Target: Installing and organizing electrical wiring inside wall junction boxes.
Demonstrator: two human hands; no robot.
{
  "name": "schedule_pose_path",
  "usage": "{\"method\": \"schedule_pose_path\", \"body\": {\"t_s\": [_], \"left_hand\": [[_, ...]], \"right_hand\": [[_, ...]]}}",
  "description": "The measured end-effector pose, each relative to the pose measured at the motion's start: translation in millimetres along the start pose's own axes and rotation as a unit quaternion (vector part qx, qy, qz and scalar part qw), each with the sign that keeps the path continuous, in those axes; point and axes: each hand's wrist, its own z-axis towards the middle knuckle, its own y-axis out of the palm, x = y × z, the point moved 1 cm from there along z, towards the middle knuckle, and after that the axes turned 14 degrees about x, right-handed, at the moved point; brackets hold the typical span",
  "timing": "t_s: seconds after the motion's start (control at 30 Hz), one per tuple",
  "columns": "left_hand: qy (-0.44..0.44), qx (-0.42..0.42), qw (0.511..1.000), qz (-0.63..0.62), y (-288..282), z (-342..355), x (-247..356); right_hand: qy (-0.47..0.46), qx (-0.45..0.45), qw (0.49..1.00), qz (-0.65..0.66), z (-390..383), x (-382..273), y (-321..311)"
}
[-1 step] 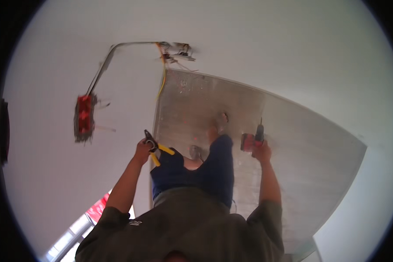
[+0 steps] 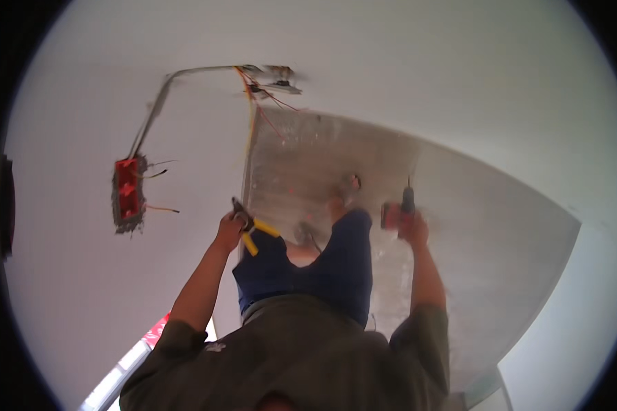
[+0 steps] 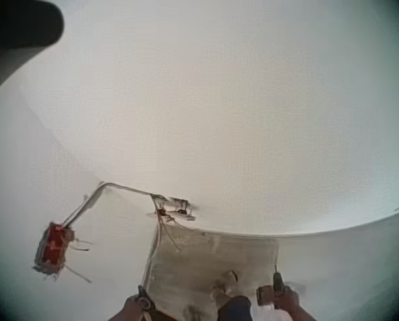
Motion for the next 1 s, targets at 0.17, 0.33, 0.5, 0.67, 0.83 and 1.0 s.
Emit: {"method": "schedule_pose_path", "body": {"t_s": [0.17,0.33,0.5,0.67,0.83,1.0], "left_hand": [[-0.018,-0.065,0.998,0.01,141,117,3],[0.013,-0.073,0.987,0.141,244,247,-55],[0.036,-0.106,0.976,0.184,323,357,-109],[0.047,-0.115,0.969,0.214,362,419,-142],[0.108,-0.127,0.929,0.33,387,441,-168],[0.216,-0.078,0.899,0.373,389,454,-175]], "right_hand": [[0.028,-0.078,0.994,-0.072,111,-49,80],[-0.077,-0.085,0.985,-0.127,176,-55,160],[-0.059,-0.058,0.991,-0.101,212,-43,208],[-0.063,-0.015,0.995,-0.08,200,-37,235],[-0.034,0.099,0.994,0.014,169,-23,249],[-0.053,0.289,0.953,0.073,145,-15,286]]}}
